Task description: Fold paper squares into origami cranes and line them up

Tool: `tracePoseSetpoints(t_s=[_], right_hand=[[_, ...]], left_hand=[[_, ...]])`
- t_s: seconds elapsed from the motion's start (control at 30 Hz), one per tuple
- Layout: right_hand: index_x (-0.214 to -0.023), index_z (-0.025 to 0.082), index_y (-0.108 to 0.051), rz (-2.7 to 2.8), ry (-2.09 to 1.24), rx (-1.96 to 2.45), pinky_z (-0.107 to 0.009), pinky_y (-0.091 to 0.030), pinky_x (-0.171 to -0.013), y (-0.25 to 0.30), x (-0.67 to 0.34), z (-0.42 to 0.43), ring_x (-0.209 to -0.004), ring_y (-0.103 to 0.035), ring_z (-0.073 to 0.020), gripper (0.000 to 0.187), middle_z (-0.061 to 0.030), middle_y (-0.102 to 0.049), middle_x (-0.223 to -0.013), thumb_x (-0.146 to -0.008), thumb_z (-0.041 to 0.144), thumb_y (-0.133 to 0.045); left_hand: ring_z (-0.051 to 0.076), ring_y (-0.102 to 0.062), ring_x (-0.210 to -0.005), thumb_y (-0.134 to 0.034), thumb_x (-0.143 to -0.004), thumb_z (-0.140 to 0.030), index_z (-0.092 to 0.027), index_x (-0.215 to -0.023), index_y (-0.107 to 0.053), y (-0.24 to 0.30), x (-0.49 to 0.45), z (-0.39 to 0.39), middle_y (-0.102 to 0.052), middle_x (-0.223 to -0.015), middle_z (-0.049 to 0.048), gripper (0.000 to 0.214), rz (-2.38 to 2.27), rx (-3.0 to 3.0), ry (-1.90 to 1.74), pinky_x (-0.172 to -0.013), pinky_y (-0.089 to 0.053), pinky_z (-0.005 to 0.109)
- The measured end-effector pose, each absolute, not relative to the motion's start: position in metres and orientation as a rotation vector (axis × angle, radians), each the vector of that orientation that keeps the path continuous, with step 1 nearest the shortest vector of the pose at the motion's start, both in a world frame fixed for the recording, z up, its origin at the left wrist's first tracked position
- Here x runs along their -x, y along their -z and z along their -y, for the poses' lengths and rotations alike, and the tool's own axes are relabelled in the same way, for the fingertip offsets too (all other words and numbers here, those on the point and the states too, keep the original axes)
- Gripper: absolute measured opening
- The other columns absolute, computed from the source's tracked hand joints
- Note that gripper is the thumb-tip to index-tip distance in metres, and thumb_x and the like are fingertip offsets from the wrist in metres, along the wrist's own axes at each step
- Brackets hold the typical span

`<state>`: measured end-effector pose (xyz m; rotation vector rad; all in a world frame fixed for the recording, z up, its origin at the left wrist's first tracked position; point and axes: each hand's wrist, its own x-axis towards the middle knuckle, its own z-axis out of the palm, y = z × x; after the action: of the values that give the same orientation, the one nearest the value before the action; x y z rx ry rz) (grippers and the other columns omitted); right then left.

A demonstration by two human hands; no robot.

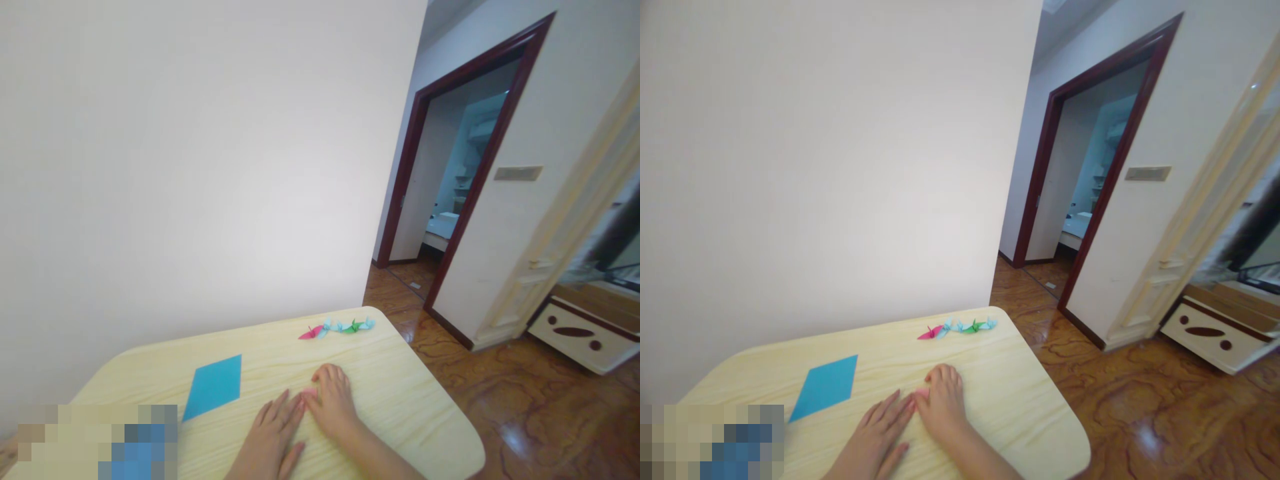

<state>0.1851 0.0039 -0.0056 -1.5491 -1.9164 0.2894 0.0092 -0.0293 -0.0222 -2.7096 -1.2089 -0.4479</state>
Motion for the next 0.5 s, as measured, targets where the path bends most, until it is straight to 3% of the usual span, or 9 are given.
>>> tracePoseSetpoints(t_s=[0.3, 0.5], right_hand=[[-0.086, 0.022, -0.054, 1.925, -0.318, 1.518, -0.032, -0.03, -0.085, 0.005, -0.185, -0.002, -0.093, -0.047, -0.0224, 0.015, -0.0032, -0.055, -0.091, -0.071, 0.021, -0.057], [-0.085, 0.022, -0.054, 1.923, -0.297, 1.525, -0.033, -0.03, -0.085, 0.005, -0.184, -0.003, -0.092, -0.047, -0.022, 0.014, -0.0031, -0.055, -0.09, -0.071, 0.019, -0.056]], left_hand=[[0.022, -0.056, -0.105, -0.05, -0.08, -0.037, -0.025, -0.122, -0.048, 0.028, 0.001, 0.04, -0.061, -0.118, 0.0043, 0.044, 1.086, 2.46, 0.548, -0.08, -0.05, 0.031], [0.022, -0.057, -0.102, -0.053, -0.078, -0.039, -0.02, -0.101, -0.061, 0.039, 0.004, 0.043, -0.064, -0.111, 0.0066, 0.031, 1.138, 2.392, 0.672, -0.081, -0.049, 0.031]])
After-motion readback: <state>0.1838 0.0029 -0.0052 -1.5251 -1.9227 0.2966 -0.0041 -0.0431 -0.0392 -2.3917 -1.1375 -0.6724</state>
